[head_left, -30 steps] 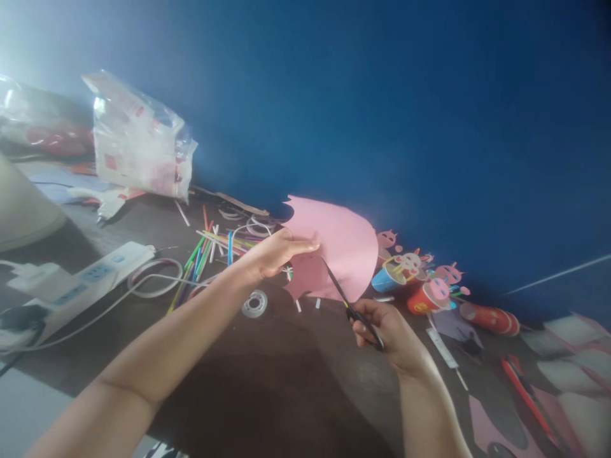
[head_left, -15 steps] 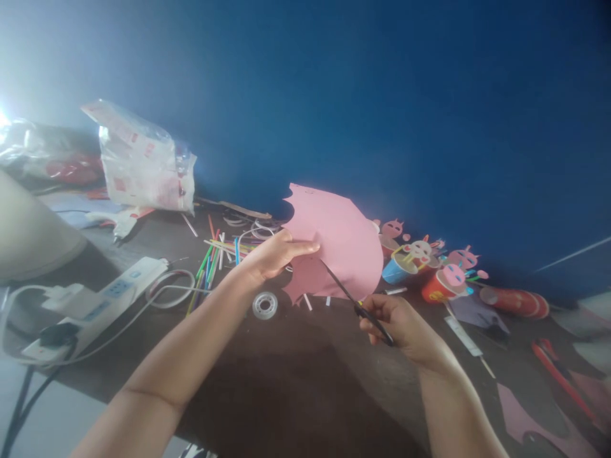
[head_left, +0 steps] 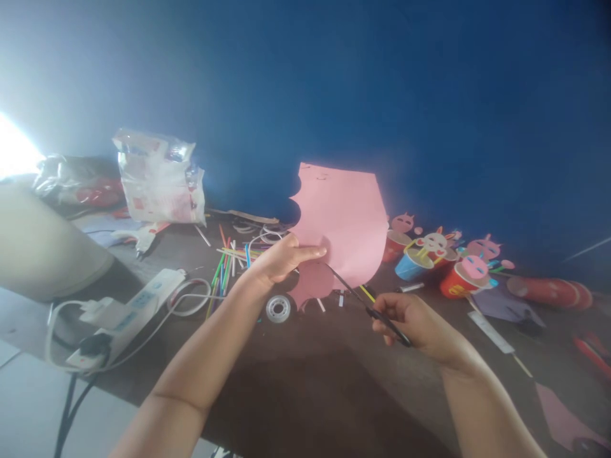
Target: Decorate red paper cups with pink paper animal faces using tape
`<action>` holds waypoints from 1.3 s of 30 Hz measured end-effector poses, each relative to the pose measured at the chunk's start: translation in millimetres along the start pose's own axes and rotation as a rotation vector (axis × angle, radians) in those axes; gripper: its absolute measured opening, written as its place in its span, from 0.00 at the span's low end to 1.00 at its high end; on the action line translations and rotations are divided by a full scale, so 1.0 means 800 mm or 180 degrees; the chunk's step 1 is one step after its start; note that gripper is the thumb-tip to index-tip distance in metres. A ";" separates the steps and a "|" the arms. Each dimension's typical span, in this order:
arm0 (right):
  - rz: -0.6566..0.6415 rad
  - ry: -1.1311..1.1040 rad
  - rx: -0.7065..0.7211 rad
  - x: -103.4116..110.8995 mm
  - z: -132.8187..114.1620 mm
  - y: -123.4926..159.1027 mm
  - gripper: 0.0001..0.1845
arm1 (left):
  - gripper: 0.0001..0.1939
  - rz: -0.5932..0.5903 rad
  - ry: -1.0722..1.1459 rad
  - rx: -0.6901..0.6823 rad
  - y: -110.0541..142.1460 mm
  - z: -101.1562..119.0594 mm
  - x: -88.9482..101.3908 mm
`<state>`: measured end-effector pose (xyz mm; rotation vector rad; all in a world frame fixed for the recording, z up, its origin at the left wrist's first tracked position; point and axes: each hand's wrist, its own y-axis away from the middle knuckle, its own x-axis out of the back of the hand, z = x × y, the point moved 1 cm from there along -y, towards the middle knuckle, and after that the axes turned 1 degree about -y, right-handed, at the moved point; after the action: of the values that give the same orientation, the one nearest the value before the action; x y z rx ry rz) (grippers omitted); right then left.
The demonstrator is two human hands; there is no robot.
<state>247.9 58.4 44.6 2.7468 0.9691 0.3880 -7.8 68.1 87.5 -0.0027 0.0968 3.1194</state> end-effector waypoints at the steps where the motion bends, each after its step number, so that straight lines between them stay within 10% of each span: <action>1: -0.0017 0.0010 -0.0006 0.000 0.000 0.000 0.17 | 0.10 -0.0006 0.0018 -0.0022 0.001 0.000 -0.001; 39: -0.0190 0.0151 -0.0120 -0.008 -0.019 0.005 0.17 | 0.06 -0.0402 0.0073 -0.0366 0.003 -0.001 -0.007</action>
<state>240.8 53.1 58.8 2.6796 1.0418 0.4587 -2.6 65.8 86.7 -0.0446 -0.0794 2.9942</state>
